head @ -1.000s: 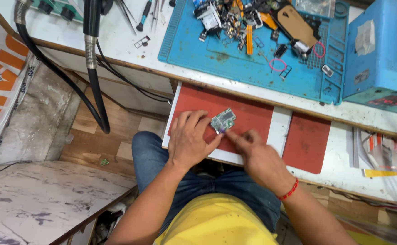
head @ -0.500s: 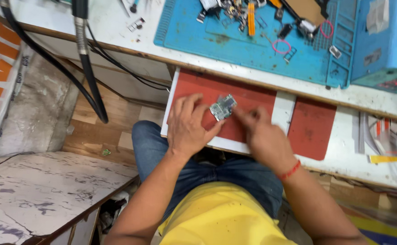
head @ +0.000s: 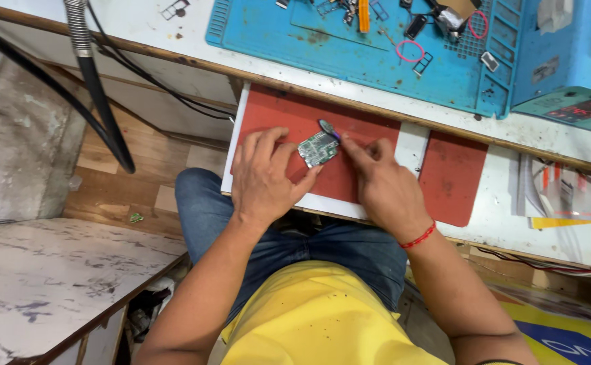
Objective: The person scrapes a small circuit board with a pen-like tool on a red mat, then uses a hot air gun to heat the board. The board remains on the mat throughout the process.
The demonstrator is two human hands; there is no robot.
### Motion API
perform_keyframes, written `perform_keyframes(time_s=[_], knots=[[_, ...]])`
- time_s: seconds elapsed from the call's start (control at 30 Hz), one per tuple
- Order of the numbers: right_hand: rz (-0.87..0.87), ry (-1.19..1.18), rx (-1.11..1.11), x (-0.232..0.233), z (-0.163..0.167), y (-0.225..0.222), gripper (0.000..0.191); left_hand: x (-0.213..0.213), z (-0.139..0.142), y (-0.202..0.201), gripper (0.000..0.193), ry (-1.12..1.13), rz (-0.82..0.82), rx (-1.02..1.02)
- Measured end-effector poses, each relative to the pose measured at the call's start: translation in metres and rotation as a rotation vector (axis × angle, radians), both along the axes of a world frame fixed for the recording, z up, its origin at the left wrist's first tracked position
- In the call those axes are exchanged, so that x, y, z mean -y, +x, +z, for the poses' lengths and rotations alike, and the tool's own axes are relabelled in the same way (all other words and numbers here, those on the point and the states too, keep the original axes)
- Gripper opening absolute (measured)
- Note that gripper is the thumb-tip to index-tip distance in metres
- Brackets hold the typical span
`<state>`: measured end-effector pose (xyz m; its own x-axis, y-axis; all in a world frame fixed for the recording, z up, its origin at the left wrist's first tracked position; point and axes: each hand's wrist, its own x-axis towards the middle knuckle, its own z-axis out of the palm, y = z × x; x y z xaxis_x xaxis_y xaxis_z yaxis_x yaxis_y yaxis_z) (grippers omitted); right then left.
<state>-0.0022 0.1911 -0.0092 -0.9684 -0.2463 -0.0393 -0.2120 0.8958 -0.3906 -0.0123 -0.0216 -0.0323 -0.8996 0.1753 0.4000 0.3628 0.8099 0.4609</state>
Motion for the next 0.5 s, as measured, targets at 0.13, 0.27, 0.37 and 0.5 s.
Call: perform_keyframes(time_s=[0.13,0.27,0.37,0.5], knots=[[0.134,-0.125,0.001,0.001,-0.002,0.002,0.052,0.001,-0.003,0.002,0.051,0.017,0.0,-0.012],[0.077,-0.049,0.071,-0.004,0.002,0.006,0.057,0.002,-0.007,0.002,0.055,0.053,-0.01,-0.044],[0.129,-0.063,0.097,-0.001,0.004,0.008,0.054,0.005,-0.01,0.001,0.059,0.06,-0.005,-0.039],[0.089,-0.067,-0.069,0.011,-0.001,0.006,0.054,0.007,-0.01,-0.001,0.061,0.12,-0.002,0.005]])
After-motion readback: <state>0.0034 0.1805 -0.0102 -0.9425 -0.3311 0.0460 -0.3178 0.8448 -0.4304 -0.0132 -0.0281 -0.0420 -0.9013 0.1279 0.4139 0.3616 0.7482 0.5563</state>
